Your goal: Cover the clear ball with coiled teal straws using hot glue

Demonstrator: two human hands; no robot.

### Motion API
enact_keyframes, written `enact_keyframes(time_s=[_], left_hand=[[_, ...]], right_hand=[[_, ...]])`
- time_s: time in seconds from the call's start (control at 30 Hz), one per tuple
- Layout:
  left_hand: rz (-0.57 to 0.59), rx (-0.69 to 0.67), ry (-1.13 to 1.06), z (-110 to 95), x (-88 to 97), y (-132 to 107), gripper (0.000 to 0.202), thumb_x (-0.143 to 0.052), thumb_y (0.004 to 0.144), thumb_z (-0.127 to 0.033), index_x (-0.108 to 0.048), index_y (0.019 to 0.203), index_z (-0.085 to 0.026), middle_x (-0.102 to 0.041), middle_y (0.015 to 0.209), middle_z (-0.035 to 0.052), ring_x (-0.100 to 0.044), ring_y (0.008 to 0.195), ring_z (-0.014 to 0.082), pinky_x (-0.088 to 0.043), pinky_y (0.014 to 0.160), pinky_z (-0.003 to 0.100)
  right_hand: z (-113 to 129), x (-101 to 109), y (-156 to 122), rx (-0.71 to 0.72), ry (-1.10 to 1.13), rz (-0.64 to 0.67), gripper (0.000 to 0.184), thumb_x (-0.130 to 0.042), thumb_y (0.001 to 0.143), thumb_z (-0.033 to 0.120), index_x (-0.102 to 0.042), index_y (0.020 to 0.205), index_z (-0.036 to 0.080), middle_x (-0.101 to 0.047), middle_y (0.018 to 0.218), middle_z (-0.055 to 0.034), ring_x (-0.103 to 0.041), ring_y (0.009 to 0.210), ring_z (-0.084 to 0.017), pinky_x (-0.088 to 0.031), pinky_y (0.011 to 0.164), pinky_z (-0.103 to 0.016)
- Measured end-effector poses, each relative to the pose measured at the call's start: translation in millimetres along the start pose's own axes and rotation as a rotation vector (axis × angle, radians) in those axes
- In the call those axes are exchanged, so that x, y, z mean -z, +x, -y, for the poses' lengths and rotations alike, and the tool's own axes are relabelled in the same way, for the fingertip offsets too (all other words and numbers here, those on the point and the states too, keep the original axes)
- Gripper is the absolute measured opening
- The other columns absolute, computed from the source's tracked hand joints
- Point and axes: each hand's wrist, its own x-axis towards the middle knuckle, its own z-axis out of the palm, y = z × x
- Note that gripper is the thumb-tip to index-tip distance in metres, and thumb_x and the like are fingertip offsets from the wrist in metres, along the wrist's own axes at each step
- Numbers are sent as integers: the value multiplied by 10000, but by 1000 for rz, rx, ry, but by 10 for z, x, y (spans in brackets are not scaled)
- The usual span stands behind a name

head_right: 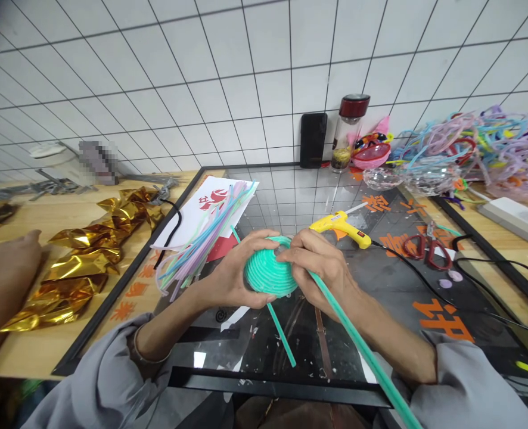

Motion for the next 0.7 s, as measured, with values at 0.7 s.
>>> enact_keyframes(time_s=[0.7], left_hand=[[-8, 42, 14, -33, 8, -9, 717, -857, 672, -332, -453, 1260, -259, -520, 1407, 159, -497, 1371, 361, -434, 1117, 559]], right_hand=[[-18, -16, -1, 35, -15, -21, 234, -522, 945, 120, -722, 971, 239, -621, 829, -29, -619, 740, -152, -520, 643, -296]])
